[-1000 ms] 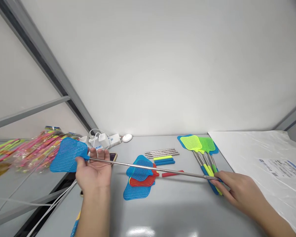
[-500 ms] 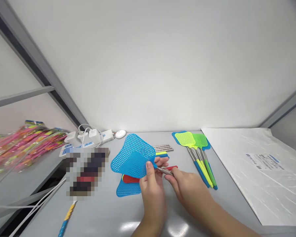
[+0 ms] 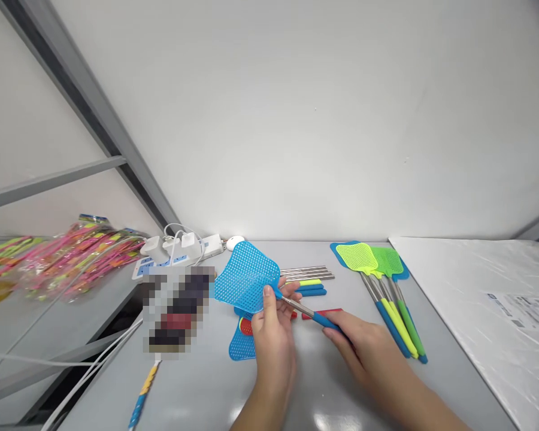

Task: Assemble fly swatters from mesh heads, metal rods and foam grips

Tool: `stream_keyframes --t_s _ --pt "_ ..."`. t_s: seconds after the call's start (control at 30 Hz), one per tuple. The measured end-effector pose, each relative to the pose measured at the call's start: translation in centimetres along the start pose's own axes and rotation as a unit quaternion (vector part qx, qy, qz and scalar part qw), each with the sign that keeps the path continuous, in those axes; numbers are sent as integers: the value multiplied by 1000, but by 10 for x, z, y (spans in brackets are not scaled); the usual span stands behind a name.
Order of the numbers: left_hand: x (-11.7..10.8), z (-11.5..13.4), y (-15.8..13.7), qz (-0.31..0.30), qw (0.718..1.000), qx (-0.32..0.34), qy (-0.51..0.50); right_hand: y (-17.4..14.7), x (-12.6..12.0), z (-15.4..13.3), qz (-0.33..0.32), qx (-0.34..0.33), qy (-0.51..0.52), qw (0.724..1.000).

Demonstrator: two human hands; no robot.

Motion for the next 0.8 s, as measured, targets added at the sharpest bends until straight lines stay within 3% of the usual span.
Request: stream_keyframes --t_s 0.07,0.17,0.2,0.23,0.33,0.4,0.5,0.6,0.7,0.8 --pt "3 -1 -3 -18 1000 0 -7 0 16 8 -77 52 132 987" --pt "7 -2 -7 -42 999 1 2 -8 42 16 -200 161 326 910" --pt "8 -3 -8 -45 999 -2 10 -10 45 16 -214 177 352 894" --pt "8 -4 -9 -45 999 -5 18 -10 43 16 -206 176 349 897" --pt "7 -8 -8 -36 999 -17 21 -4 20 10 -92 89 185 974" --pt "4 -10 -7 -23 999 -24 14 -7 3 -1 19 14 14 1000" --pt "3 -15 -5 -14 998 -46 39 -18 -1 -18 106 -59 -152 981" --pt "10 -22 -5 -63 991 -66 100 -23 0 -19 91 -68 -169 979" --pt "22 -25 -9 -153 972 -44 175 -24 -30 2 123 -8 -157 980" --pt "34 -21 -18 -236 924 36 299 -32 -83 44 209 108 -205 950"
Point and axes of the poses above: each hand's wrist, its own y-axis towards the middle knuckle, its own x-axis out of the palm, z = x × y, the point moved 10 cm from there along y, towards the middle knuckle, and after that the axes turned 5 degrees about x, right-handed, at the moved point
